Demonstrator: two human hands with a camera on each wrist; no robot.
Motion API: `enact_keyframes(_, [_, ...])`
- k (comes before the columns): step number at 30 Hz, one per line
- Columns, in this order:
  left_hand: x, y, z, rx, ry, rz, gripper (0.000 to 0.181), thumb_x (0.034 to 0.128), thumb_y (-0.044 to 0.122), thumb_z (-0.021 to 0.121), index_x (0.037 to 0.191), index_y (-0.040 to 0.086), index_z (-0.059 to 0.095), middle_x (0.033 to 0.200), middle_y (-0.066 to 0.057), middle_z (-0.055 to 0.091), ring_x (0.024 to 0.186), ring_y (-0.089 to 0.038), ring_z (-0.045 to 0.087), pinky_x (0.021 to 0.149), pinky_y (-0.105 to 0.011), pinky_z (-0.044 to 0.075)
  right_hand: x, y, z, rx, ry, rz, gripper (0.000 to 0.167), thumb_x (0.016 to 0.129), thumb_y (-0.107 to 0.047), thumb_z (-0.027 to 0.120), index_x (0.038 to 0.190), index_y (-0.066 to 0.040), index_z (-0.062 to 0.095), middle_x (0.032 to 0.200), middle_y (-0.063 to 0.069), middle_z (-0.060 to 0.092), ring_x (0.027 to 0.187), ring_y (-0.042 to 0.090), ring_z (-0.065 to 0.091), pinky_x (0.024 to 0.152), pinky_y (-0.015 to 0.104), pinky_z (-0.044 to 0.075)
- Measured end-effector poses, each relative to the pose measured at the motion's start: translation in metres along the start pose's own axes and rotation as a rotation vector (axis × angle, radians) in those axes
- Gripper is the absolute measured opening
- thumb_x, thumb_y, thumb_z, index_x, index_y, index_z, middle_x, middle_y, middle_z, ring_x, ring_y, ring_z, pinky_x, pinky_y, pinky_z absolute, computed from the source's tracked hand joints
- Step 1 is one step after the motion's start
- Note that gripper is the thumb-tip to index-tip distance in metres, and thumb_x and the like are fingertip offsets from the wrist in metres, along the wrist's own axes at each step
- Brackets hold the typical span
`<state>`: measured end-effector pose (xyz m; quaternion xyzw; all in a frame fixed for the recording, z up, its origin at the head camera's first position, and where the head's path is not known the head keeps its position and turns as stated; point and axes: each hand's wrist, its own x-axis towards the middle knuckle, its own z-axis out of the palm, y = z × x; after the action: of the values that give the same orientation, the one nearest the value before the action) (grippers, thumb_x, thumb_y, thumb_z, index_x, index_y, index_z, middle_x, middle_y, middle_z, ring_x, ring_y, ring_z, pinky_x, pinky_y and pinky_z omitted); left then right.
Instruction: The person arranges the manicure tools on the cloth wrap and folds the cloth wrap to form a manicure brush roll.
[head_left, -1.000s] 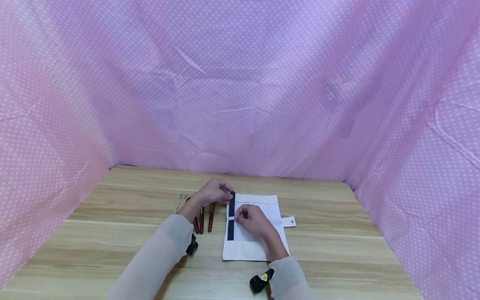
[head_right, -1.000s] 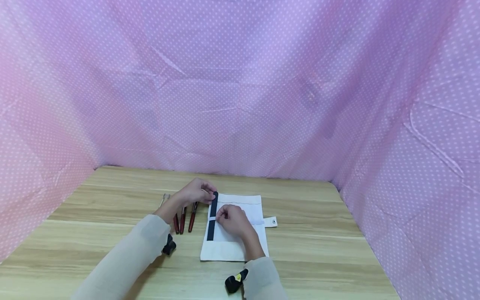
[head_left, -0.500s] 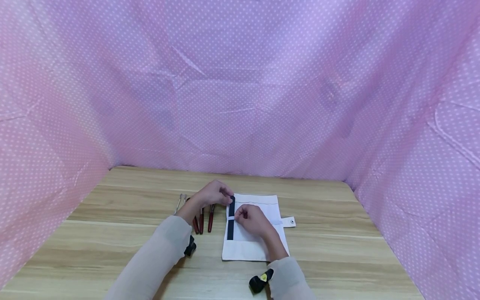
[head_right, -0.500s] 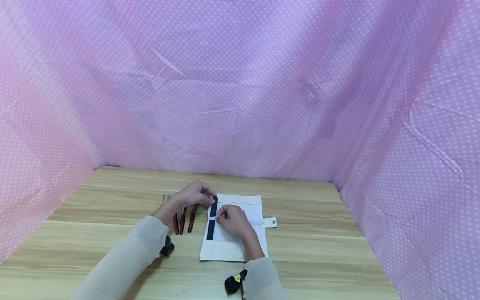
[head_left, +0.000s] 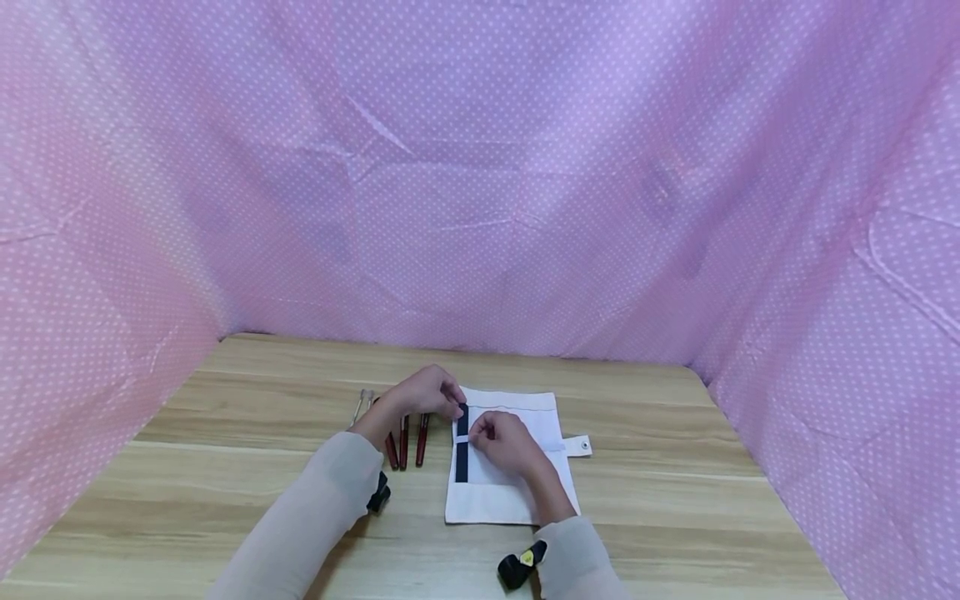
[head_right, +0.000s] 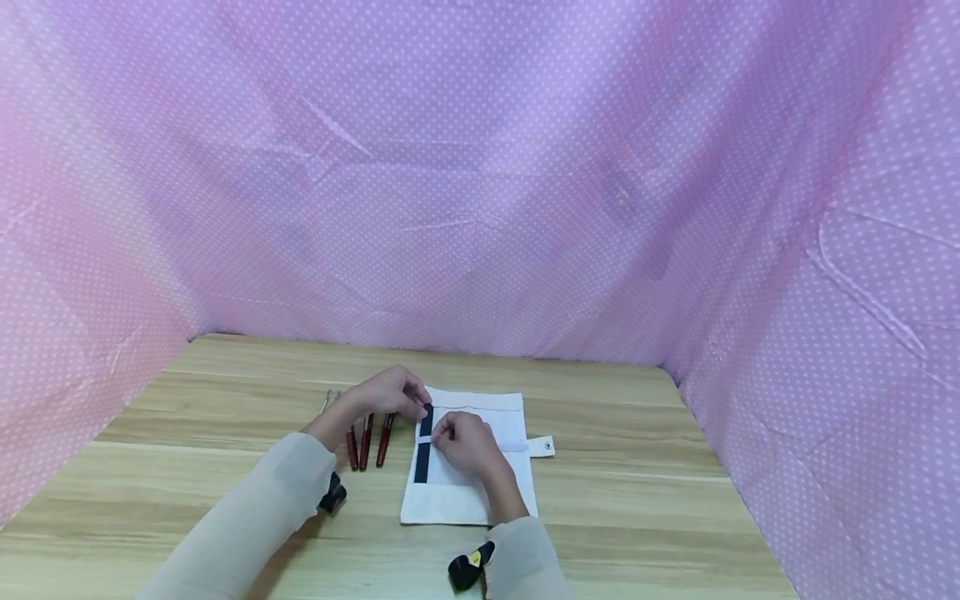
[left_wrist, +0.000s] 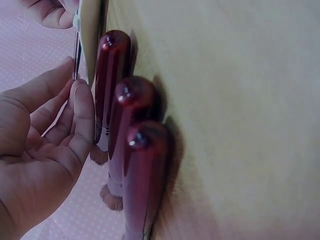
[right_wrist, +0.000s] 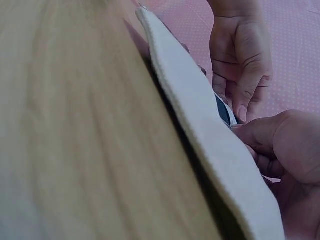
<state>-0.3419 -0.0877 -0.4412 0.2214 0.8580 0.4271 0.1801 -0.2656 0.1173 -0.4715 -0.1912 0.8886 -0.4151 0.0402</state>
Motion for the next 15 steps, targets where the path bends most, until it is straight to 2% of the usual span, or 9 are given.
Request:
enact_keyframes(7, [-0.001,0.001,0.001,0.05,-0.007,-0.003,0.015,0.0864,0.002,0.08,0.101,0.002,0.076,0.085,-0.001,0.071,0.081,-0.014,0.065,0.074,-0.026,0.054,0.001,0.0,-0.002,-0.028,-0.039,0.014,0.009,0.096,-0.003,0.066,0.09,-0.009,0.07,0.077,-0.004,0.06,0.074,0.01,0.053,0.07,0.025,0.045])
enact_keyframes(15, [0.001,0.001,0.003,0.079,-0.022,0.014,0.015,0.0866,0.0,0.079,0.101,0.001,0.075,0.084,-0.002,0.071,0.08,-0.014,0.065,0.073,-0.027,0.056,0.003,-0.002,-0.012,-0.053,-0.092,-0.031,0.006,0.095,-0.003,0.068,0.091,-0.006,0.071,0.078,-0.004,0.063,0.074,0.008,0.054,0.07,0.024,0.046])
